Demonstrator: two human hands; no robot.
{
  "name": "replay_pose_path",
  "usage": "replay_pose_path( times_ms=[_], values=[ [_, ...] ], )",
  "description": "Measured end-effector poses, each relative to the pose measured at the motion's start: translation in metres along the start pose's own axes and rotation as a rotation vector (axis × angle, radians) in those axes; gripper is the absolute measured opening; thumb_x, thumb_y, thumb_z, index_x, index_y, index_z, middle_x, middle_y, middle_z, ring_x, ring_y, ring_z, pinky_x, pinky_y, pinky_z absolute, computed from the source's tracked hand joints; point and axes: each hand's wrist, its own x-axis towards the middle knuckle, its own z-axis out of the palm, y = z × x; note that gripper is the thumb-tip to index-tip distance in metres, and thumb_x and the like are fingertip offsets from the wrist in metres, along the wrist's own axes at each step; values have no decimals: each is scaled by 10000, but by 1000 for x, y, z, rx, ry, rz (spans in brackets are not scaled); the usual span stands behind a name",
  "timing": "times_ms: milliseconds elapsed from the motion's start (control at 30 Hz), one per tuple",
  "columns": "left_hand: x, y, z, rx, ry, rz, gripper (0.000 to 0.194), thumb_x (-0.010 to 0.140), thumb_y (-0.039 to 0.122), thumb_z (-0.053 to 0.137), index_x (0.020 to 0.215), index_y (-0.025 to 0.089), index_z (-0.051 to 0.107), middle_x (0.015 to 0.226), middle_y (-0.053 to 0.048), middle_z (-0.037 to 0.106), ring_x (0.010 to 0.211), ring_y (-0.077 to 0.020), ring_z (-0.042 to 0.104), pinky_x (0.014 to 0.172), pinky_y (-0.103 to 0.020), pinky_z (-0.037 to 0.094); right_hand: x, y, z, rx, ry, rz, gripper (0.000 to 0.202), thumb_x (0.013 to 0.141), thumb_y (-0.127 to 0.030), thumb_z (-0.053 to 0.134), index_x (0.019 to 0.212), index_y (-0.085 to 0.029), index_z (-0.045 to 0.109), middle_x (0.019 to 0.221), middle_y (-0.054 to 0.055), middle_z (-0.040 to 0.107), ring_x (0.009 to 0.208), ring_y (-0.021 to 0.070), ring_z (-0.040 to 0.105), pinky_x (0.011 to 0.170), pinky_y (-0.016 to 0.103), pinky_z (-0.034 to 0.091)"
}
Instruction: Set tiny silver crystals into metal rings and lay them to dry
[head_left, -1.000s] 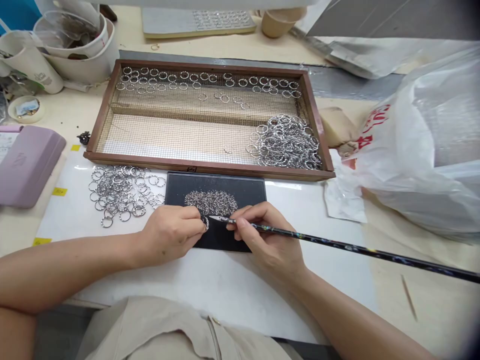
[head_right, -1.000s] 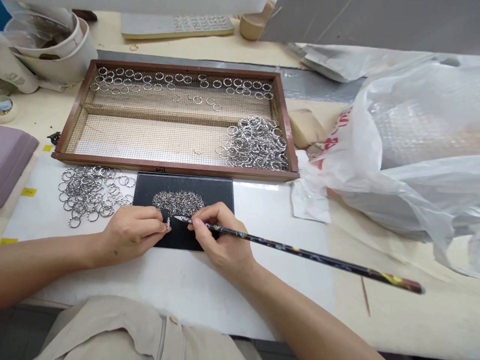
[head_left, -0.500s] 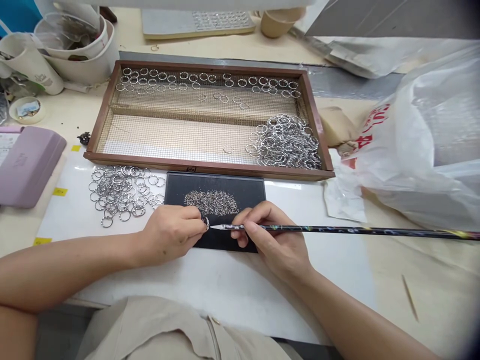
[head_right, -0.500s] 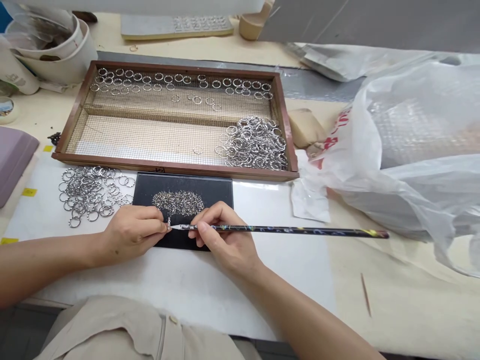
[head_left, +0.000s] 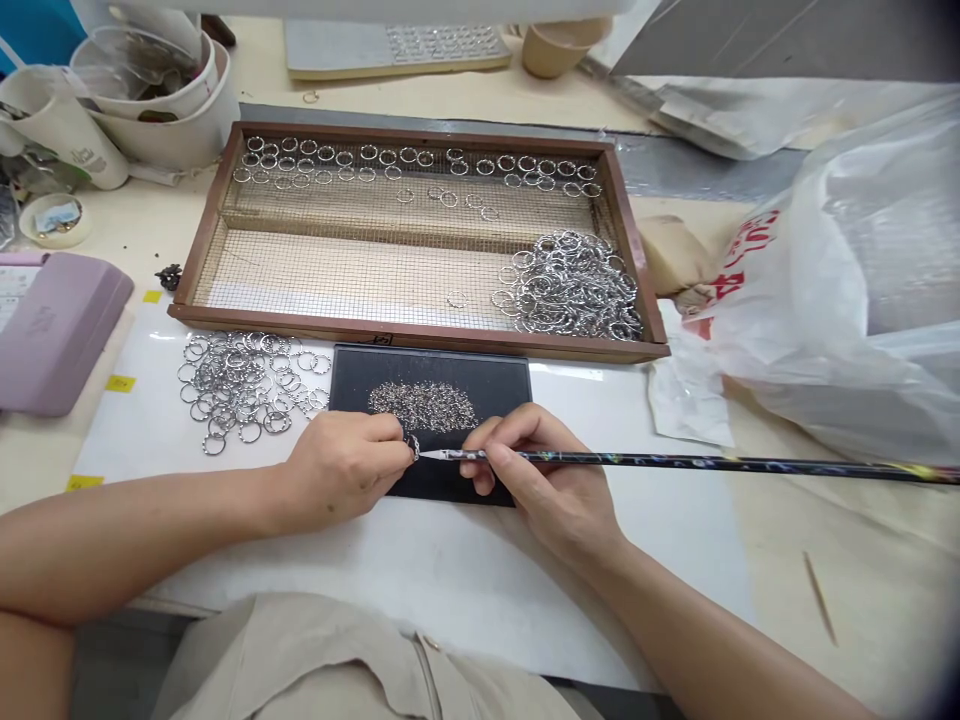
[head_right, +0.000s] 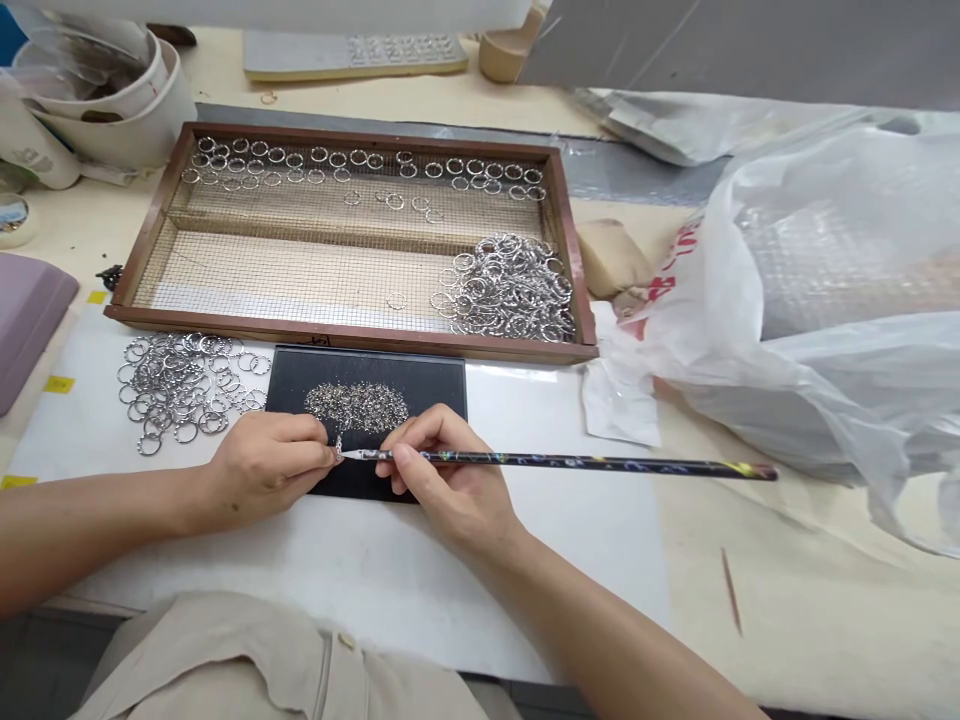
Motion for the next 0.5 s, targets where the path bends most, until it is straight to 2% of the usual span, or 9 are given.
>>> replay_pose_path(
  times_ms=[500],
  values=[
    [0, 0, 0, -6, 11, 5, 314, 862, 121, 467, 558, 140, 545, 593, 9, 563, 495, -68, 451, 428, -195, 302, 0, -2, 1, -43, -2, -9, 154, 876, -249, 506, 733, -197, 482, 704, 0, 614, 526, 89, 547, 481, 240, 452]
  ],
)
